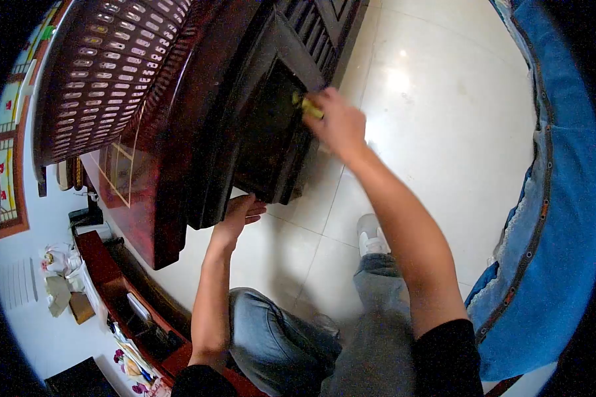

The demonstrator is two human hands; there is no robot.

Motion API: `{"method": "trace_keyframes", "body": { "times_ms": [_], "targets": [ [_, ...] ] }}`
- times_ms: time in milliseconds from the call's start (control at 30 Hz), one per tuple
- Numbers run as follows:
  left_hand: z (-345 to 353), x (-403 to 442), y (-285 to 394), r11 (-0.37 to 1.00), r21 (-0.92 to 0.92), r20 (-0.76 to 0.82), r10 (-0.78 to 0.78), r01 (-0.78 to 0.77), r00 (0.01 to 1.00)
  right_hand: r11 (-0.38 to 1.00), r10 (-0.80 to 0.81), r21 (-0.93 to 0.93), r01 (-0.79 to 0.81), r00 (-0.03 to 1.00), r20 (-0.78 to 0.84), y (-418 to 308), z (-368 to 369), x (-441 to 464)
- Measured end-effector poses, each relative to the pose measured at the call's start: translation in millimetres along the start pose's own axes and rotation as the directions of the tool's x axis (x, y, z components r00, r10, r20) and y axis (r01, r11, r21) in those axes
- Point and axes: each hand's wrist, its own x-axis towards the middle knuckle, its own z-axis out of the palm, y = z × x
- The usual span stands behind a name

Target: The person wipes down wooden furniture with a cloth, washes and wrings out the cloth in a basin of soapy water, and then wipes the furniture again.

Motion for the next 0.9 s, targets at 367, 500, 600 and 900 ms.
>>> {"method": "trace_keyframes", "body": {
  "times_ms": [367, 500, 600, 900],
  "targets": [
    [4, -5, 14, 0.984, 0.121, -0.121, 0.145, -0.130, 0.982, 0.969, -0.219, 0.157, 0.189, 0.955, 0.201, -50, 24, -106],
    [4, 3, 8, 0.958, 0.194, -0.141, 0.240, -0.211, 0.961, 0.923, -0.201, 0.378, 0.071, 0.927, 0.316, -64, 17, -117],
    [7, 0, 15, 0.955, 0.125, -0.150, 0.287, -0.269, 0.946, 0.611, 0.216, 0.747, -0.262, 0.963, 0.160, -70, 6, -88],
    [4, -9, 11, 0.949, 0.128, -0.139, 0.306, -0.289, 0.942, -0.305, 0.290, 0.809, -0.503, 0.760, 0.582, -98, -56, 13]
  ]
}}
